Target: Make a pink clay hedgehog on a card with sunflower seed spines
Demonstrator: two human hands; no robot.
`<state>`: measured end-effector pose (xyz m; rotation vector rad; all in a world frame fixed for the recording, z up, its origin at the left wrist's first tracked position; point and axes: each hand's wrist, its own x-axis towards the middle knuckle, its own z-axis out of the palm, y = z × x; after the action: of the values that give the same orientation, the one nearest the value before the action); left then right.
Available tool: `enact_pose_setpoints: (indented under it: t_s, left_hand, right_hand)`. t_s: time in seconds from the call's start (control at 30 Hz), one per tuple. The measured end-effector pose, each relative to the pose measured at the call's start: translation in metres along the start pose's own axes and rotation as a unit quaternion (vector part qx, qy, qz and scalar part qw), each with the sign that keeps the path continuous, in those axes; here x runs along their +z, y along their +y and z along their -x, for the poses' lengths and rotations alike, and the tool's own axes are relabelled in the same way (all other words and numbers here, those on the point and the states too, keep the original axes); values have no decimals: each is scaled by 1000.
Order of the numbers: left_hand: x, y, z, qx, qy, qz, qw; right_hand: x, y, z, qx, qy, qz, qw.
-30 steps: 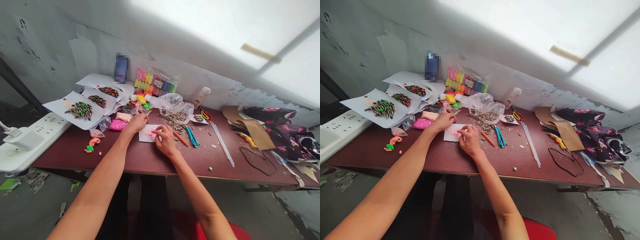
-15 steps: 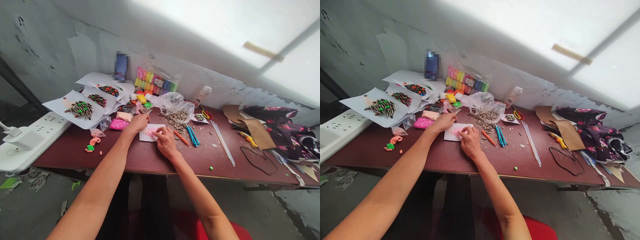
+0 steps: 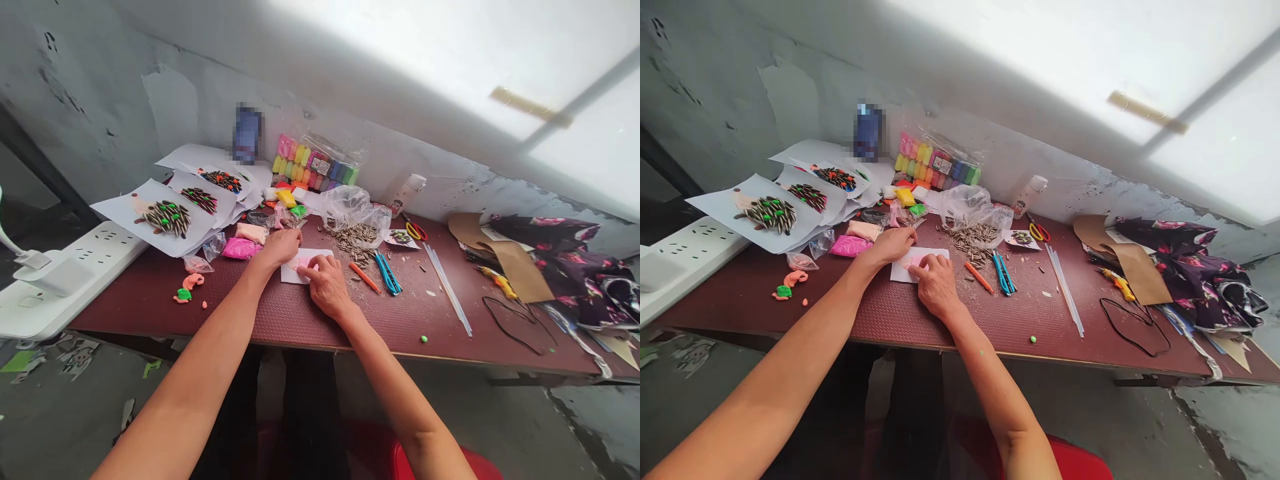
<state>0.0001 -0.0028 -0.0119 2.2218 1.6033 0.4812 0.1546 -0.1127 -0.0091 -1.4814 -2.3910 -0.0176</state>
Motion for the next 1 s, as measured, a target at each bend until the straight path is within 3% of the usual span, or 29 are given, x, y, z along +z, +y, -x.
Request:
enact_pose_setpoints:
  t_s: [0.27,0.6,1.0]
  left_hand:
    - [1,-1,-1,1,1,18,1000]
    - [-2,4,3,-1,-3,-12,1000]
    - [-6,7,5,-11,-27,-50,998]
  right_hand:
    - [1,2,1,27,33,-20,999]
    - [-1,-1,2,-15,24,12,1000]
    - [-1,-3,1,-7,7,48,999]
